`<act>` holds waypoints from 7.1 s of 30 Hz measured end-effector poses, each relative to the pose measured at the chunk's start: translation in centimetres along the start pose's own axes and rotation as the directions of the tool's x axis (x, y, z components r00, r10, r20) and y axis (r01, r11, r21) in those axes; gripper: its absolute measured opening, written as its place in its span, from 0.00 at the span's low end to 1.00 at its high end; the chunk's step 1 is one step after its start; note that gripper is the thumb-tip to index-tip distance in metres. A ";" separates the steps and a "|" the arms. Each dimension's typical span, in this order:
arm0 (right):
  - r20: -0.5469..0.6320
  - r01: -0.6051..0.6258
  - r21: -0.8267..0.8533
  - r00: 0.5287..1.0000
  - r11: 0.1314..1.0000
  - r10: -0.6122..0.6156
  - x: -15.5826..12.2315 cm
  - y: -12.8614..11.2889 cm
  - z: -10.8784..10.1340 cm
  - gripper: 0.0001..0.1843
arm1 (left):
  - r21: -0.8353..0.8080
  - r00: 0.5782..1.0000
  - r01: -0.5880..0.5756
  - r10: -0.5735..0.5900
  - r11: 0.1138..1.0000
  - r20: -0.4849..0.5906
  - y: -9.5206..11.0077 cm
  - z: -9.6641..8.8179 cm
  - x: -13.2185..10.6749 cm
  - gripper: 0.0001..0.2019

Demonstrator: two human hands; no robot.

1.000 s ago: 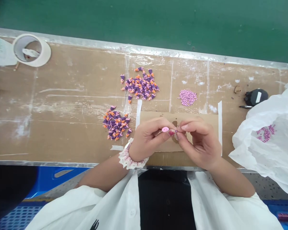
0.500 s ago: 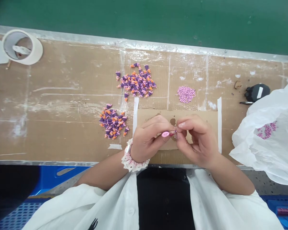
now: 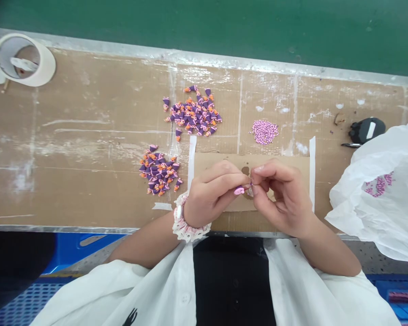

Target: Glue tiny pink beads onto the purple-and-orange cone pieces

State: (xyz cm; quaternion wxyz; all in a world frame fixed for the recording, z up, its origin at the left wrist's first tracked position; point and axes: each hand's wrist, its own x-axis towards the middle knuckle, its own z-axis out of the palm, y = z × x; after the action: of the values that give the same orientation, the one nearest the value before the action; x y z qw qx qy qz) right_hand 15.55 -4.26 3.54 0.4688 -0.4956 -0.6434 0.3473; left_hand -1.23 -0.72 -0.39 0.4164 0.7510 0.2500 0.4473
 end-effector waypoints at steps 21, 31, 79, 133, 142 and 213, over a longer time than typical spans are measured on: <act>-0.024 -0.006 0.208 1.000 0.978 0.011 -0.9 0.2 0.0 0.20 | 0.292 0.979 -0.179 0.141 0.939 0.147 -0.5 -0.5 0.6 0.15; -0.052 -0.036 0.177 0.998 0.984 0.045 -1.0 -0.3 -0.1 0.19 | 0.143 0.960 -0.261 0.272 0.955 -0.069 -0.9 -0.9 0.1 0.15; 0.045 -0.132 -0.119 0.989 0.984 0.138 -1.7 -1.6 0.2 0.22 | -0.730 0.782 0.579 -0.501 0.363 0.371 1.3 0.7 -0.2 0.10; -0.163 -0.071 -0.364 0.987 0.929 0.012 -0.7 1.8 -1.6 0.11 | 0.820 0.551 0.572 -0.742 0.002 -0.382 -2.9 -11.2 0.9 0.07; -0.095 -0.121 -0.714 0.993 0.690 0.077 1.0 6.5 -2.8 0.05 | 0.466 0.787 0.610 -0.558 0.640 -0.264 -1.6 -6.7 1.4 0.03; -0.024 -0.117 -0.708 0.990 0.697 0.141 1.5 8.1 -3.9 0.07 | -0.382 0.735 0.665 -0.654 0.642 0.180 -0.6 -1.3 0.8 0.07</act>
State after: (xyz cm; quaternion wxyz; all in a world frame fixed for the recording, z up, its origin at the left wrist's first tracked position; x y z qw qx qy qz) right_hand 21.67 -0.68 -2.18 0.2073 -0.6754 -0.6984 0.1141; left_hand -2.03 0.74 -0.23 0.7052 0.5053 0.3980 0.2982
